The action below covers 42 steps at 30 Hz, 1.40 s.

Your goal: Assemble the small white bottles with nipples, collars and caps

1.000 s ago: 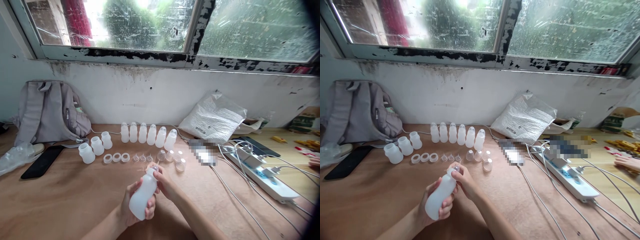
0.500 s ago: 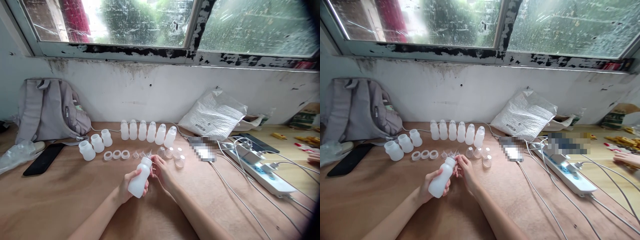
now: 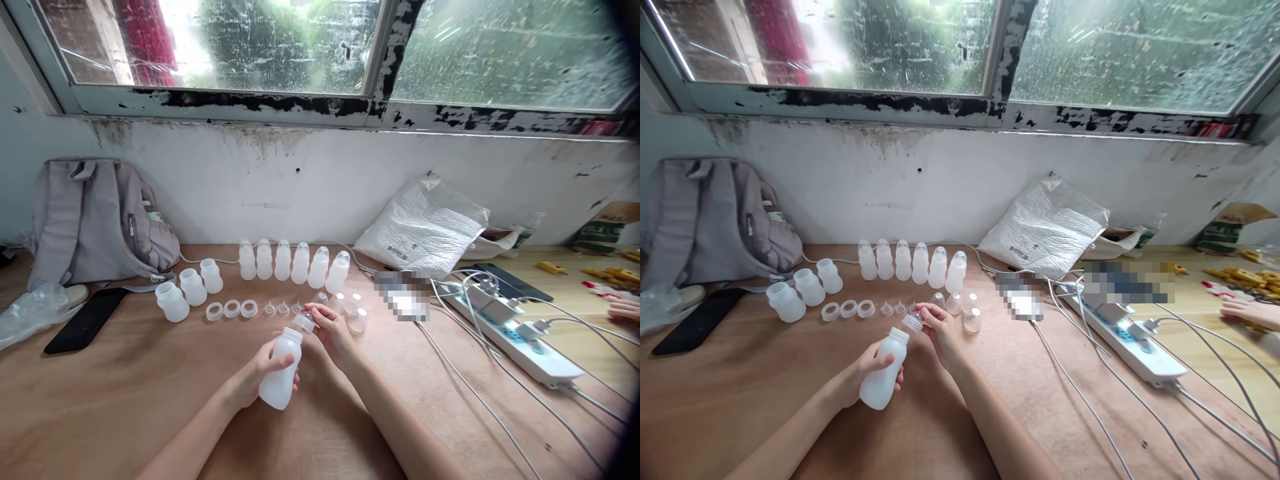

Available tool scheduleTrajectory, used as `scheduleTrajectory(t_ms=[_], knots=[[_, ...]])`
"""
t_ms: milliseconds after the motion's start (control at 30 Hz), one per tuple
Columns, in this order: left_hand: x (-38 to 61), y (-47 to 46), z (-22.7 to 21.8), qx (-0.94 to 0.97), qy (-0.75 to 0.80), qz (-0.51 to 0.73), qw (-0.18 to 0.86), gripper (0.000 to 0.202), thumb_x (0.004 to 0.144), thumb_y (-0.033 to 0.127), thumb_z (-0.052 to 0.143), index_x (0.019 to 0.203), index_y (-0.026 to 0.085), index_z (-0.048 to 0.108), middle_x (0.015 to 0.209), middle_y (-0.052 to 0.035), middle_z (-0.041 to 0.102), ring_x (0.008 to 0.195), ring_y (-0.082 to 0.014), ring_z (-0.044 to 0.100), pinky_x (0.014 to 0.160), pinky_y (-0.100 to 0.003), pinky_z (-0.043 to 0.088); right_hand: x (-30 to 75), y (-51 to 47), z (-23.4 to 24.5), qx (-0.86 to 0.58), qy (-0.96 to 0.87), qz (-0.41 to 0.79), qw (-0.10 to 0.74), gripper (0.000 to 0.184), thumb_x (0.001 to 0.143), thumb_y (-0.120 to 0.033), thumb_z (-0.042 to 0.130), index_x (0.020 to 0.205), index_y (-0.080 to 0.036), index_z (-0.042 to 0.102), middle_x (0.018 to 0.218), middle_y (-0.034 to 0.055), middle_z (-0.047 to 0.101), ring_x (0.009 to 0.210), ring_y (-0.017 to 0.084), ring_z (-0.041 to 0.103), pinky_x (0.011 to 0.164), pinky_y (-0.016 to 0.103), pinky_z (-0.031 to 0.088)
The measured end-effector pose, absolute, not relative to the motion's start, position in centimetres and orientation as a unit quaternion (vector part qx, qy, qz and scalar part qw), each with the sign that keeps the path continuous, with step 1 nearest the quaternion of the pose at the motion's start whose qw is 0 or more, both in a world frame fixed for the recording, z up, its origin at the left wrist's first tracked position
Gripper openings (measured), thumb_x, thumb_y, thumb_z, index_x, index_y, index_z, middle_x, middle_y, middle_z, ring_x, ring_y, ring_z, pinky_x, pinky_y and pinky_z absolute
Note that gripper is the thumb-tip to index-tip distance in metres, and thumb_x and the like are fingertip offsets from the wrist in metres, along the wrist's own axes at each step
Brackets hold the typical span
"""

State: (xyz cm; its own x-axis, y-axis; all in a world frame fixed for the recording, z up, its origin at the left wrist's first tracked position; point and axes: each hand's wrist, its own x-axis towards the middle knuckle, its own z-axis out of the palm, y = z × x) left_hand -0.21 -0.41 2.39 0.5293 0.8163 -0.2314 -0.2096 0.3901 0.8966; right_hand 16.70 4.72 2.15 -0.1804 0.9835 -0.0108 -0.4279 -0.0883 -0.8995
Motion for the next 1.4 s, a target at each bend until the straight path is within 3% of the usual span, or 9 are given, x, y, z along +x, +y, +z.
scheduleTrajectory(t_ms=[200, 400, 533, 633, 767, 867, 1133, 1400], knots=[[-1.0, 0.9, 1.6, 0.615, 0.424, 0.468, 0.472, 0.04, 0.064, 0.034, 0.066, 0.096, 0.017, 0.049, 0.082, -0.0019, 0.054, 0.078, -0.0162, 0.052, 0.07, -0.027, 0.042, 17.2, 5.1, 1.6, -0.39, -0.432, 0.604, 0.545, 0.022, 0.066, -0.038, 0.065, 0.08, -0.02, 0.066, 0.086, 0.0039, 0.063, 0.076, 0.016, 0.055, 0.067, 0.027, 0.043], [-2.7, 2.0, 1.7, 0.713, 0.481, 0.477, 0.181, 0.033, 0.068, 0.027, 0.061, 0.098, 0.02, 0.049, 0.097, -0.0058, 0.052, 0.093, -0.0211, 0.051, 0.083, -0.034, 0.041, 16.9, 5.3, 0.8, -0.411, -0.453, 0.62, 0.492, 0.026, 0.063, -0.039, 0.067, 0.078, -0.018, 0.066, 0.079, 0.0042, 0.062, 0.069, 0.015, 0.055, 0.059, 0.026, 0.044], [-4.7, 3.7, 4.1, 0.691, 0.537, 0.481, 0.052, 0.048, 0.068, 0.026, 0.06, 0.112, 0.022, 0.041, 0.103, -0.0058, 0.05, 0.093, -0.0202, 0.052, 0.082, -0.033, 0.042, 16.7, 5.5, 0.3, -0.409, -0.464, 0.627, 0.474, 0.028, 0.062, -0.04, 0.067, 0.076, -0.016, 0.065, 0.073, 0.0037, 0.06, 0.063, 0.013, 0.054, 0.056, 0.025, 0.044], [-6.6, 6.4, 6.8, 0.697, 0.576, 0.426, -0.001, 0.045, 0.067, 0.027, 0.06, 0.108, 0.025, 0.042, 0.104, -0.0043, 0.048, 0.09, -0.0193, 0.054, 0.078, -0.031, 0.044, 16.7, 5.6, 0.2, -0.406, -0.468, 0.629, 0.47, 0.03, 0.061, -0.041, 0.067, 0.076, -0.015, 0.065, 0.07, 0.0035, 0.059, 0.061, 0.013, 0.053, 0.055, 0.025, 0.045], [-9.2, 10.7, 9.9, 0.688, 0.636, 0.342, -0.08, 0.048, 0.062, 0.032, 0.064, 0.102, 0.02, 0.041, 0.099, -0.0067, 0.053, 0.095, -0.0258, 0.052, 0.081, -0.035, 0.041, 16.7, 5.6, 0.1, -0.408, -0.474, 0.626, 0.465, 0.03, 0.06, -0.041, 0.068, 0.073, -0.015, 0.064, 0.066, 0.0024, 0.058, 0.06, 0.013, 0.053, 0.055, 0.026, 0.045], [-10.7, 13.2, 11.0, 0.677, 0.68, 0.278, -0.054, 0.053, 0.064, 0.039, 0.061, 0.105, 0.018, 0.036, 0.099, -0.0085, 0.054, 0.093, -0.0268, 0.054, 0.077, -0.034, 0.041, 16.7, 5.6, 0.0, -0.407, -0.487, 0.623, 0.456, 0.026, 0.061, -0.041, 0.067, 0.071, -0.017, 0.064, 0.063, 0.001, 0.057, 0.059, 0.013, 0.053, 0.056, 0.026, 0.046], [-11.2, 15.7, 10.1, 0.743, 0.658, 0.097, -0.07, 0.05, 0.067, 0.041, 0.056, 0.107, 0.016, 0.039, 0.108, -0.0116, 0.051, 0.091, -0.0275, 0.055, 0.075, -0.033, 0.039, 16.6, 5.7, -0.4, -0.405, -0.527, 0.601, 0.444, 0.026, 0.064, -0.042, 0.064, 0.071, -0.017, 0.064, 0.059, 0.0003, 0.056, 0.055, 0.013, 0.051, 0.053, 0.025, 0.043], [-10.5, 16.2, 7.4, 0.754, 0.645, 0.082, -0.094, 0.041, 0.069, 0.031, 0.057, 0.102, 0.01, 0.044, 0.107, -0.0157, 0.053, 0.1, -0.0277, 0.051, 0.09, -0.04, 0.028, 16.4, 5.6, -0.3, -0.407, -0.564, 0.572, 0.434, 0.026, 0.066, -0.041, 0.062, 0.071, -0.016, 0.064, 0.058, -0.0005, 0.053, 0.054, 0.011, 0.048, 0.051, 0.024, 0.041]])
